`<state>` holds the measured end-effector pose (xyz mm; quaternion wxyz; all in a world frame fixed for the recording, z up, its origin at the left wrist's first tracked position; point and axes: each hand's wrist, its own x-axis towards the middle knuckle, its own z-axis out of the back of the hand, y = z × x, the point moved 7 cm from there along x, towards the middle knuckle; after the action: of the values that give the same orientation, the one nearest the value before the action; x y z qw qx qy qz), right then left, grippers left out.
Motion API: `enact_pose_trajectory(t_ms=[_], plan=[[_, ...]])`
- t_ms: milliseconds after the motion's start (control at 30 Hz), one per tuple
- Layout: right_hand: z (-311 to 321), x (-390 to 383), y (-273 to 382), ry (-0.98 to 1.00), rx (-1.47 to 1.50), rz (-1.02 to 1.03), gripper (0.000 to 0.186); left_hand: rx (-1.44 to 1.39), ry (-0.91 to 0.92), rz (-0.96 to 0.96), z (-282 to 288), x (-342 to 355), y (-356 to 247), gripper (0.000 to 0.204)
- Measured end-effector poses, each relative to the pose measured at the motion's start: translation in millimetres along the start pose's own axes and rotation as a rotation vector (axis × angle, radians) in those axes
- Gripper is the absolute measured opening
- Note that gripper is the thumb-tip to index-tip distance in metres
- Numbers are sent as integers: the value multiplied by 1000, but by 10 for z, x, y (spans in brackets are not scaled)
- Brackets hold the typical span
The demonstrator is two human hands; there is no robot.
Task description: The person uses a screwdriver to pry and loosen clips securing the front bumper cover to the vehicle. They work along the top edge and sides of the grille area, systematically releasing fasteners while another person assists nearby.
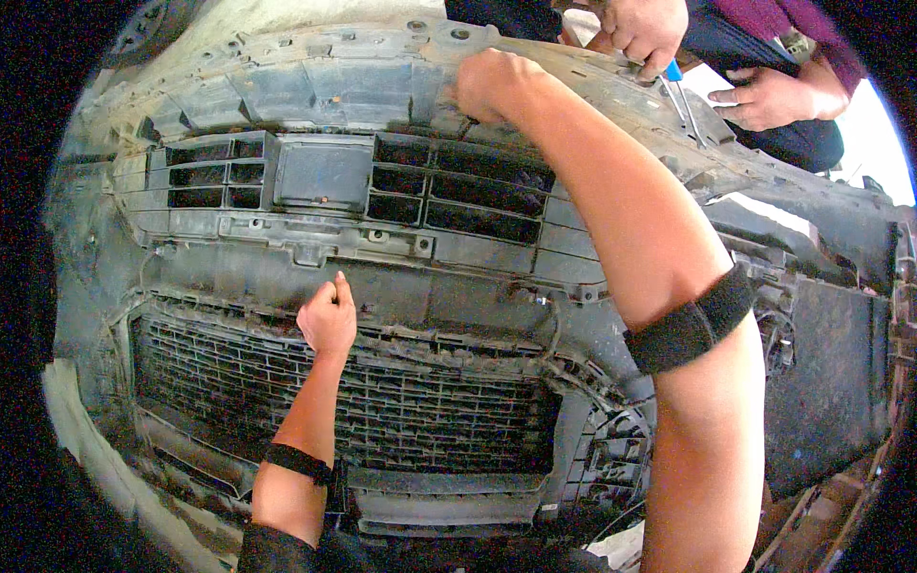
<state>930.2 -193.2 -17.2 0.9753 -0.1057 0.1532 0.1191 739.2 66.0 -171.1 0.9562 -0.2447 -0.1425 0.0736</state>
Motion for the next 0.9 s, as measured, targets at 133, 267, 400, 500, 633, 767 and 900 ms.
enact_pose_trajectory(t_ms=[133, 267, 400, 500, 633, 767, 900], plan=[[29, -27, -19, -315, 31, 192, 15, 28, -14, -28, -6, -4, -28, 46], [84, -116, 65, -478, 96, 470, 20, 36, -34, -90, -1, -20, -61, 46], [29, -15, -83, -197, 120, 111, 38, 39, -48, -139, -3, -31, -68, 46], [59, -28, -172, -145, 181, -89, 48, 33, -42, -161, 0, -40, -86, 46], [94, -52, 15, -164, -7, 169, 27, 40, -39, -180, 6, -25, -114, 45], [51, -70, 74, -69, 63, 271, 21, 61, -50, -196, 6, -29, -131, 45], [-95, -21, 86, 21, -292, 83, 22, 64, -35, -165, 1, -35, -107, 45]])
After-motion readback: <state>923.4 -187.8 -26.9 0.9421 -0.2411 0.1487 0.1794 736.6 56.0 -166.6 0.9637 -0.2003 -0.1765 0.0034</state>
